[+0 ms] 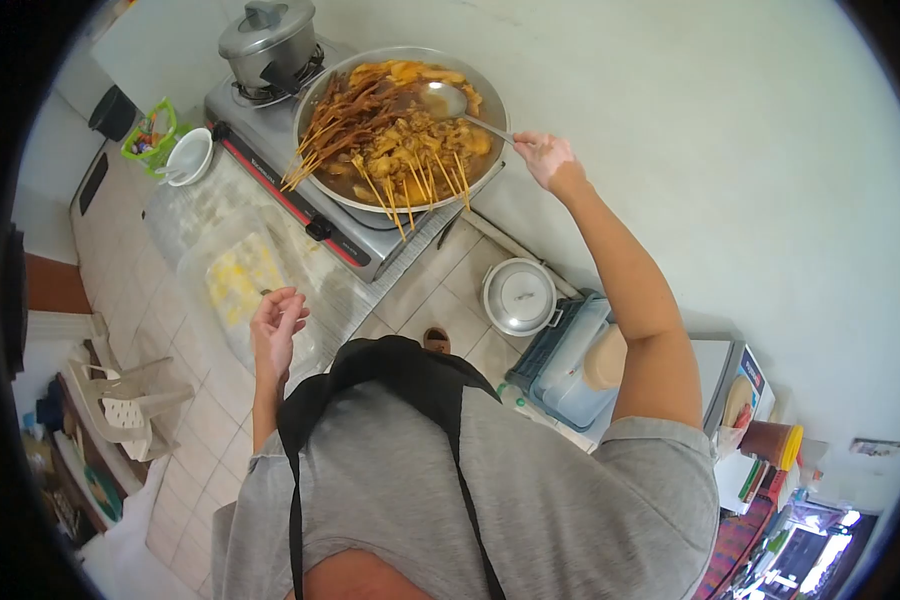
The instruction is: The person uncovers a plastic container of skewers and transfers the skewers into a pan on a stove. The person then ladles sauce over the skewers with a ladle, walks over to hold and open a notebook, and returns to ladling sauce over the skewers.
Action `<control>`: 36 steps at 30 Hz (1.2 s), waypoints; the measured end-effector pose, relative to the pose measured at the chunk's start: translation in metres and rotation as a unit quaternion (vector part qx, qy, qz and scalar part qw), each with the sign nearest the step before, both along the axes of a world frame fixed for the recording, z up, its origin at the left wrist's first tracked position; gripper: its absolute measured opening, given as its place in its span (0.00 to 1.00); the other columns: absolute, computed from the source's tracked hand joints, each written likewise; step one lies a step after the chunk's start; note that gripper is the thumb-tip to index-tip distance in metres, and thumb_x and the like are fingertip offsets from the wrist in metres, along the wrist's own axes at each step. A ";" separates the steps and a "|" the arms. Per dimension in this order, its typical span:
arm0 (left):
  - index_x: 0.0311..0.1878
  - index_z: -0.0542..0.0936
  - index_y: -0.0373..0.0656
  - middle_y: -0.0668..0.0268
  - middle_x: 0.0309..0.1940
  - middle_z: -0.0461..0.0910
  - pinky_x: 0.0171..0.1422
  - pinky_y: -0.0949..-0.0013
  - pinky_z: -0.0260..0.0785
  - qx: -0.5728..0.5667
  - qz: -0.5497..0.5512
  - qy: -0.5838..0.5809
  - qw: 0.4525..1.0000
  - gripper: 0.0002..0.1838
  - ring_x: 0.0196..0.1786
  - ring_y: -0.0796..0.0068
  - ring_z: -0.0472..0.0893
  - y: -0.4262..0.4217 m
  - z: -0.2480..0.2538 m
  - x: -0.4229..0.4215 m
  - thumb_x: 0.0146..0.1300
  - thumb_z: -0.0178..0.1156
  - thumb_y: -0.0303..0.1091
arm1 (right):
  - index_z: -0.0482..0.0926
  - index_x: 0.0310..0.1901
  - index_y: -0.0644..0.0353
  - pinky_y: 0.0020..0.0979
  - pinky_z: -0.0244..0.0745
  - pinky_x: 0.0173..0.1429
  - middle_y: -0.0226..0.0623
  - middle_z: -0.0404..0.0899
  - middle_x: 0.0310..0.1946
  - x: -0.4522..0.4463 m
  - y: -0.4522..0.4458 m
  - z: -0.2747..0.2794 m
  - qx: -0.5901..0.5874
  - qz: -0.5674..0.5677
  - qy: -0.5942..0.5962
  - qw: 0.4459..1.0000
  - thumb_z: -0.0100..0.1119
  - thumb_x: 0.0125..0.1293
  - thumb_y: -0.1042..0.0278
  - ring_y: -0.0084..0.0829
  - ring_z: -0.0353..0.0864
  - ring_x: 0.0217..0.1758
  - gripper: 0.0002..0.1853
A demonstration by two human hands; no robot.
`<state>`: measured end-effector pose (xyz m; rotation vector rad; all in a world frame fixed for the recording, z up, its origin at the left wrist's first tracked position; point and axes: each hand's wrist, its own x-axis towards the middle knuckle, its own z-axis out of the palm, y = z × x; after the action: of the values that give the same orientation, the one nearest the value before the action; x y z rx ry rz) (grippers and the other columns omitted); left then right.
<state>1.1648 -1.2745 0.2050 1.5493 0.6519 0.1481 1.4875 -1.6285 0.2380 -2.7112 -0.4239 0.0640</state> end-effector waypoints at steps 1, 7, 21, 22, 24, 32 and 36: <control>0.51 0.77 0.39 0.65 0.40 0.81 0.45 0.73 0.72 0.000 0.002 0.002 1.000 0.17 0.41 0.76 0.81 0.001 -0.001 -0.003 0.64 0.63 0.38 | 0.82 0.52 0.51 0.39 0.74 0.57 0.45 0.82 0.47 0.001 0.000 -0.001 -0.005 0.011 0.008 1.000 0.52 0.68 0.55 0.46 0.80 0.51 0.17; 0.51 0.77 0.39 0.65 0.41 0.81 0.45 0.73 0.72 0.008 0.029 0.004 1.000 0.17 0.41 0.76 0.81 0.003 -0.006 -0.010 0.64 0.63 0.37 | 0.81 0.52 0.51 0.39 0.74 0.56 0.46 0.82 0.45 0.000 0.001 -0.008 -0.006 0.033 0.001 0.999 0.53 0.67 0.54 0.47 0.80 0.49 0.17; 0.51 0.77 0.40 0.66 0.40 0.81 0.45 0.73 0.72 0.031 0.021 0.000 0.999 0.16 0.40 0.76 0.81 0.000 -0.014 -0.011 0.64 0.63 0.37 | 0.83 0.51 0.45 0.38 0.75 0.52 0.43 0.84 0.41 -0.073 -0.029 0.046 0.046 -0.015 0.012 0.999 0.53 0.68 0.49 0.43 0.82 0.45 0.17; 0.51 0.77 0.40 0.66 0.40 0.81 0.45 0.73 0.72 0.030 0.021 0.000 0.999 0.16 0.40 0.76 0.81 -0.001 -0.013 -0.010 0.64 0.63 0.37 | 0.82 0.51 0.45 0.39 0.75 0.51 0.44 0.84 0.40 -0.079 -0.028 0.052 0.031 -0.019 0.003 0.999 0.53 0.68 0.49 0.44 0.82 0.45 0.17; 0.51 0.77 0.39 0.65 0.40 0.81 0.45 0.73 0.72 0.046 0.007 0.003 0.999 0.16 0.40 0.76 0.81 -0.003 -0.013 -0.007 0.64 0.63 0.37 | 0.82 0.51 0.44 0.39 0.75 0.51 0.44 0.84 0.40 -0.086 -0.024 0.064 -0.004 -0.024 -0.043 0.999 0.52 0.68 0.49 0.44 0.82 0.45 0.17; 0.51 0.77 0.39 0.65 0.40 0.81 0.44 0.74 0.72 0.062 -0.006 -0.015 0.998 0.17 0.39 0.76 0.81 -0.007 -0.015 -0.001 0.65 0.63 0.38 | 0.83 0.51 0.42 0.41 0.75 0.53 0.45 0.83 0.41 -0.028 -0.005 0.026 0.017 -0.033 -0.041 0.998 0.52 0.68 0.51 0.46 0.81 0.47 0.15; 0.51 0.77 0.37 0.62 0.41 0.81 0.43 0.74 0.72 0.079 0.013 0.001 0.997 0.16 0.39 0.77 0.80 -0.009 -0.004 -0.003 0.63 0.63 0.35 | 0.82 0.51 0.46 0.39 0.74 0.57 0.45 0.83 0.44 -0.006 0.007 0.006 0.032 0.005 -0.013 0.999 0.52 0.67 0.53 0.47 0.81 0.50 0.16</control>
<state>1.1613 -1.2831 0.2008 1.6941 0.6750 0.2228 1.4816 -1.6216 0.2442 -2.6489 -0.4404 0.0179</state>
